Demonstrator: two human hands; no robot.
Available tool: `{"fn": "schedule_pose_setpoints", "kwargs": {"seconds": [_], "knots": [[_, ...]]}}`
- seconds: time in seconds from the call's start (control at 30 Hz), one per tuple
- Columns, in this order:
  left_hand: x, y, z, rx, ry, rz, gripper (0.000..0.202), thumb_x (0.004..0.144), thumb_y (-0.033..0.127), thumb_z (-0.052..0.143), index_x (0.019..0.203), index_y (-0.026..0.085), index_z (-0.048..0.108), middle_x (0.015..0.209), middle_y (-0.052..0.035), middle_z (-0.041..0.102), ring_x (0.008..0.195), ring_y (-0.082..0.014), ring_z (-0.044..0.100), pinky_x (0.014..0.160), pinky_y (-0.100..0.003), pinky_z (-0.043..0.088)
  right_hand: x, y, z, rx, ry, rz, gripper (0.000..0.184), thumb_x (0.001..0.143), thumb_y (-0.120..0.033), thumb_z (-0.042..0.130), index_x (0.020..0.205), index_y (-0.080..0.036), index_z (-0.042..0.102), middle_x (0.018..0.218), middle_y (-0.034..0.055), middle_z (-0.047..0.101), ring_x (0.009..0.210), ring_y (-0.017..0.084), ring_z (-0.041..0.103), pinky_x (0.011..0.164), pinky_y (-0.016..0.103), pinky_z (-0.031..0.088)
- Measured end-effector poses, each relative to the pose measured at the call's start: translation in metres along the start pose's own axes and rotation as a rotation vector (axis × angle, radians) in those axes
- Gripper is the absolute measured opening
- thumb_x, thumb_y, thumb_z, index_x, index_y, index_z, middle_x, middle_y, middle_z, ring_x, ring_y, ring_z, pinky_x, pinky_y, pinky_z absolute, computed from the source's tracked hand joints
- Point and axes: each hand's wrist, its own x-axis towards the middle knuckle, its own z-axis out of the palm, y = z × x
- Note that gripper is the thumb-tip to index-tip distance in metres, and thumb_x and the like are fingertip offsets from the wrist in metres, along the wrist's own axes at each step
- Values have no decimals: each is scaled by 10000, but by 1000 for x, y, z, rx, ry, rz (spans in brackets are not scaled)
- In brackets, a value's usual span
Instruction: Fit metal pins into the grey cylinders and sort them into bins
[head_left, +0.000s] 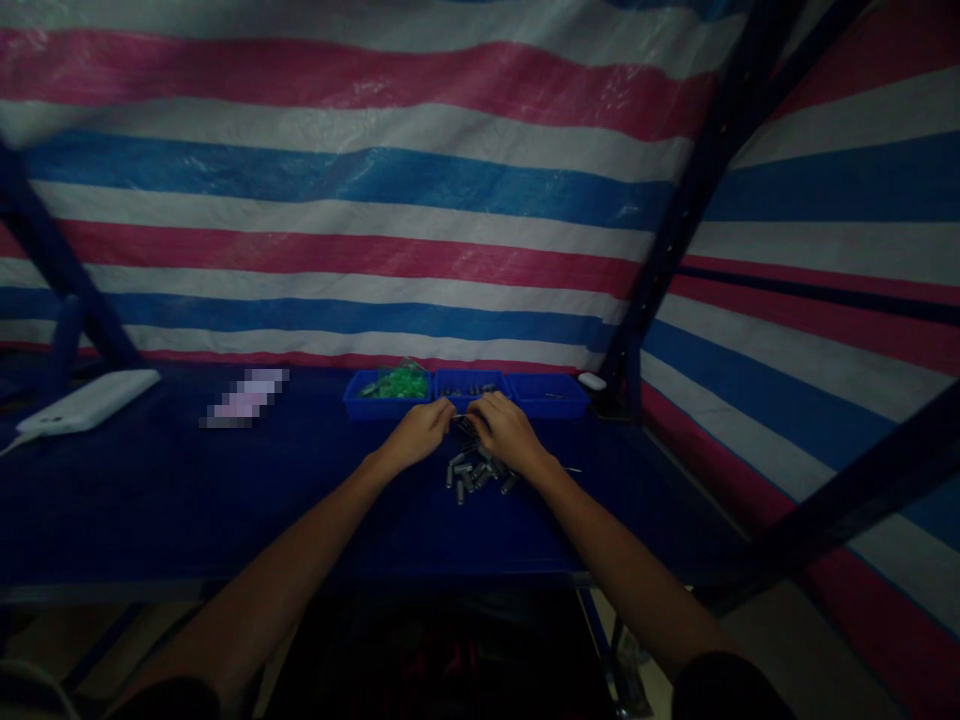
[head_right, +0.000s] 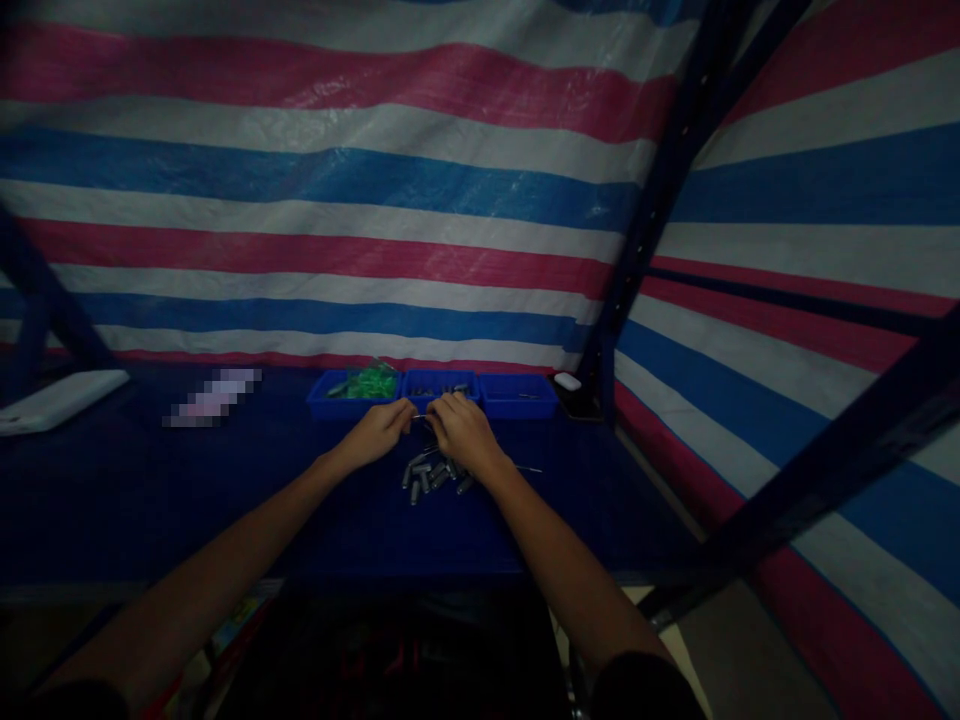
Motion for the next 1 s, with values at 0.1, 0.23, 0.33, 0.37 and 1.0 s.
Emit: {"fn": "schedule_pose_setpoints", "kwargs": {"seconds": [0.1,0.23,0.33,0.37,1.0], "knots": [[0,-3,6,96,-45,20,294,901,299,287,974,201,555,830,-32,624,784,-154,586,737,-254,419,2,16,-4,-64,86,129,242,895,-282,356,832,-178,565,812,63,586,800,184,491,733,292,365],[0,-2,14,330,-142,40,244,835,272,443,1048,225,552,1032,-72,571,926,-207,567,786,-301,429,-4,53,-15,-158,335,456,254,867,-307,384,945,-130,549,876,106,587,826,218,493,760,328,367],[-1,4,17,411,-173,-12,187,841,231,410,926,200,574,989,-85,552,915,-207,559,766,-305,438,-12,70,-20,-178,423,578,355,835,-347,423,1074,-97,502,932,134,575,865,243,485,780,364,367],[-2,5,17,421,-170,-25,184,843,208,396,905,191,569,980,-88,550,918,-203,554,770,-303,436,-13,70,-20,-166,427,583,368,831,-352,424,1084,-96,497,920,132,575,866,244,484,780,368,369],[4,4,10,-92,101,39,152,847,186,377,827,170,527,836,-40,603,819,-154,554,770,-266,421,-6,6,5,-10,-22,8,206,875,-294,420,915,-202,599,819,44,575,801,165,509,745,278,383]]}}
